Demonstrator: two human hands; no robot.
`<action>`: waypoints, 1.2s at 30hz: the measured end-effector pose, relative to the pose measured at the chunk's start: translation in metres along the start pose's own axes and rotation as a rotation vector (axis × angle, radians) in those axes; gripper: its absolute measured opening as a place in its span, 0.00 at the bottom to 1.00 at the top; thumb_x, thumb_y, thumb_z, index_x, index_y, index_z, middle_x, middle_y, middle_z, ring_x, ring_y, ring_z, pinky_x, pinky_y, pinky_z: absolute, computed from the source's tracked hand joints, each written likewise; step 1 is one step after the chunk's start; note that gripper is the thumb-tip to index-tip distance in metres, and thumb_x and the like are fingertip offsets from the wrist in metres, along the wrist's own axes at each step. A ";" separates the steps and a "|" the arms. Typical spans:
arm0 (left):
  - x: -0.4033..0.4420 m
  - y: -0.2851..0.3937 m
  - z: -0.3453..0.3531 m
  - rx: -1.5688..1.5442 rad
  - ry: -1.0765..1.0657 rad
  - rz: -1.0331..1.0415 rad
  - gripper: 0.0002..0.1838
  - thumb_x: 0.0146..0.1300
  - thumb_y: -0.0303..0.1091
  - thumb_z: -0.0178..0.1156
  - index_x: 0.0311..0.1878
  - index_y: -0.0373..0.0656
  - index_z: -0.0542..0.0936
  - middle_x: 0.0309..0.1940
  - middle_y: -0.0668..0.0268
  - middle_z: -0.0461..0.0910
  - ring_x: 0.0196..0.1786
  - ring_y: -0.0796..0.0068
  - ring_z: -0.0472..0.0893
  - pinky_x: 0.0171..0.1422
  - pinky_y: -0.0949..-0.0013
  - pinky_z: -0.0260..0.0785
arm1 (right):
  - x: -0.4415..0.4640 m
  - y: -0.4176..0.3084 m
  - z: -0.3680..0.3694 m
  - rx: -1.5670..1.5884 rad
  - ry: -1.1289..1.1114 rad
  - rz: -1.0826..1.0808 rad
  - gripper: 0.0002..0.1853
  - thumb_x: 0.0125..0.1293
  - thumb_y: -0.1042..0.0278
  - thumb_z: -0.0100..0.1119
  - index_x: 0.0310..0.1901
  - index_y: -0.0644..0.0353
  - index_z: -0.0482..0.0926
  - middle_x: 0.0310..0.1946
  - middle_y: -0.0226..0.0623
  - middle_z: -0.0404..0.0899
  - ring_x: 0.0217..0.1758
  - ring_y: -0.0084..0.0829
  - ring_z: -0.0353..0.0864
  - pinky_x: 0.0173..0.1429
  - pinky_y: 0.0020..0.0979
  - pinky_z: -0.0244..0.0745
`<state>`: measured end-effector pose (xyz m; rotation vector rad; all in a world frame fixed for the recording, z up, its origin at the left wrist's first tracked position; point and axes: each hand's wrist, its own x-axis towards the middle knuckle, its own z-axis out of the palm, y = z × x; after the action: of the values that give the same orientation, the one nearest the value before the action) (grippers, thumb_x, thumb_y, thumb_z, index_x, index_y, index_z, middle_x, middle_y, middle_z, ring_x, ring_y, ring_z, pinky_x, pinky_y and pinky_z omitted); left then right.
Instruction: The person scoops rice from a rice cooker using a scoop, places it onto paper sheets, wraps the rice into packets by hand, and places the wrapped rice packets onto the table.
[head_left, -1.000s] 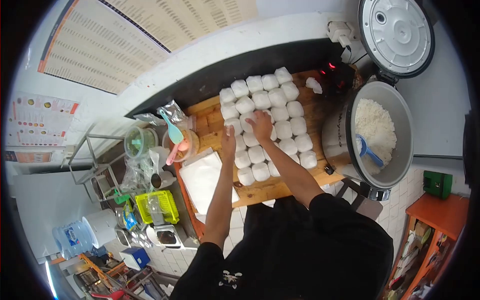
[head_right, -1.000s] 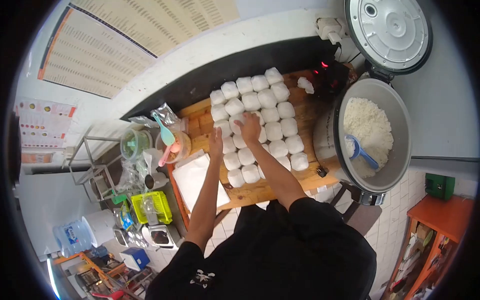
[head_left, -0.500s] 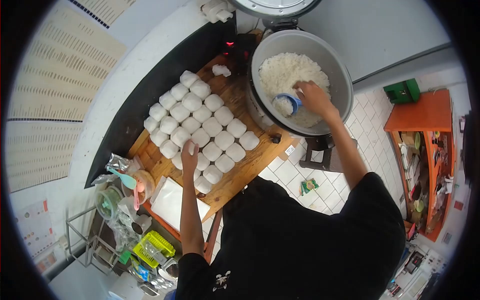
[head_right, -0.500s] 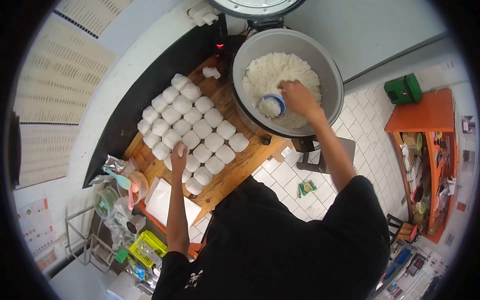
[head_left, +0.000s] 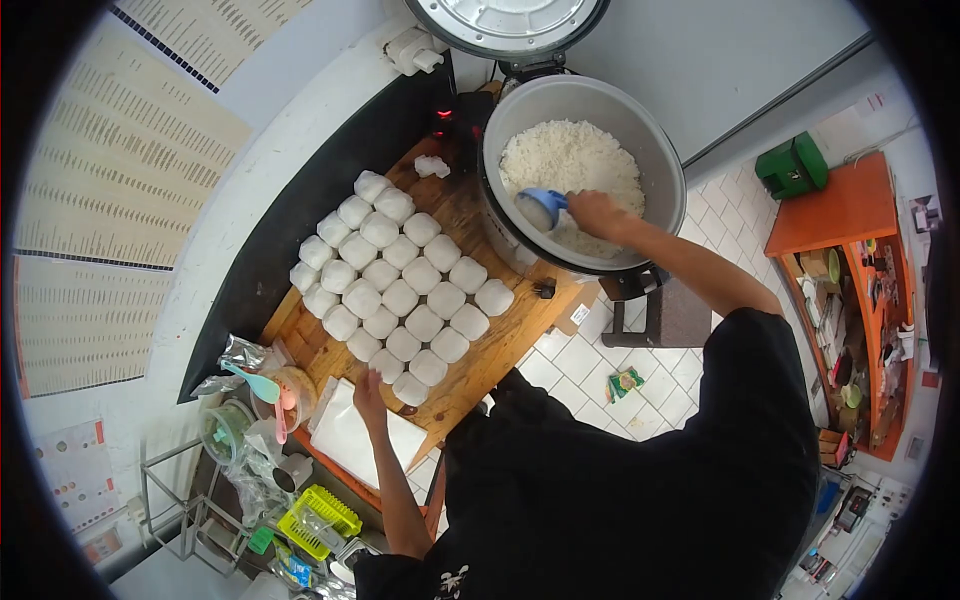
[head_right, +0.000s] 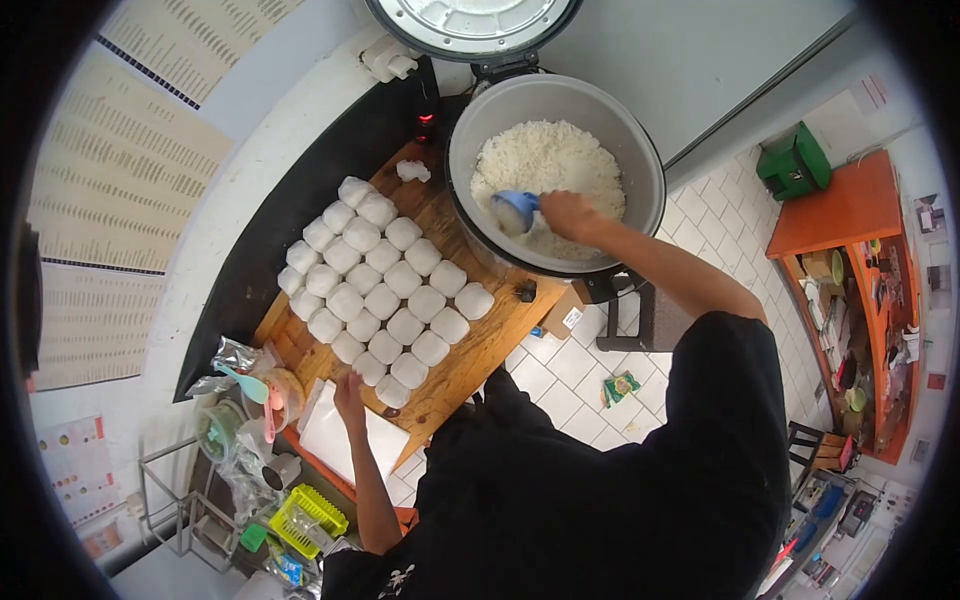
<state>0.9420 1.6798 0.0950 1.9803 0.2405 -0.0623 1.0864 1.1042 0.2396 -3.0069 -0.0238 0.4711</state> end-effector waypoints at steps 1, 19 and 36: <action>-0.013 -0.016 -0.011 0.031 -0.019 -0.036 0.19 0.74 0.44 0.54 0.47 0.34 0.81 0.41 0.62 0.84 0.45 0.73 0.82 0.47 0.71 0.71 | 0.002 -0.004 0.004 -0.027 -0.003 -0.028 0.13 0.70 0.66 0.54 0.41 0.68 0.83 0.39 0.56 0.84 0.50 0.51 0.84 0.53 0.47 0.79; -0.151 -0.095 -0.084 0.376 0.354 -0.091 0.12 0.69 0.34 0.60 0.45 0.34 0.82 0.41 0.55 0.83 0.47 0.56 0.81 0.53 0.57 0.72 | -0.087 -0.008 -0.100 0.965 -0.086 0.153 0.18 0.74 0.55 0.57 0.51 0.63 0.81 0.18 0.21 0.65 0.16 0.13 0.58 0.18 0.21 0.53; -0.187 -0.143 -0.120 0.795 0.198 -0.192 0.74 0.40 0.79 0.64 0.79 0.37 0.43 0.80 0.44 0.40 0.82 0.45 0.37 0.82 0.43 0.30 | -0.161 -0.501 0.238 1.245 -0.791 0.003 0.20 0.77 0.55 0.48 0.67 0.46 0.66 0.29 0.29 0.71 0.19 0.18 0.69 0.19 0.23 0.62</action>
<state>0.7235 1.8188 0.0448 2.7513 0.6054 -0.0954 0.8602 1.6205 0.1128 -1.5039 0.1521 1.1037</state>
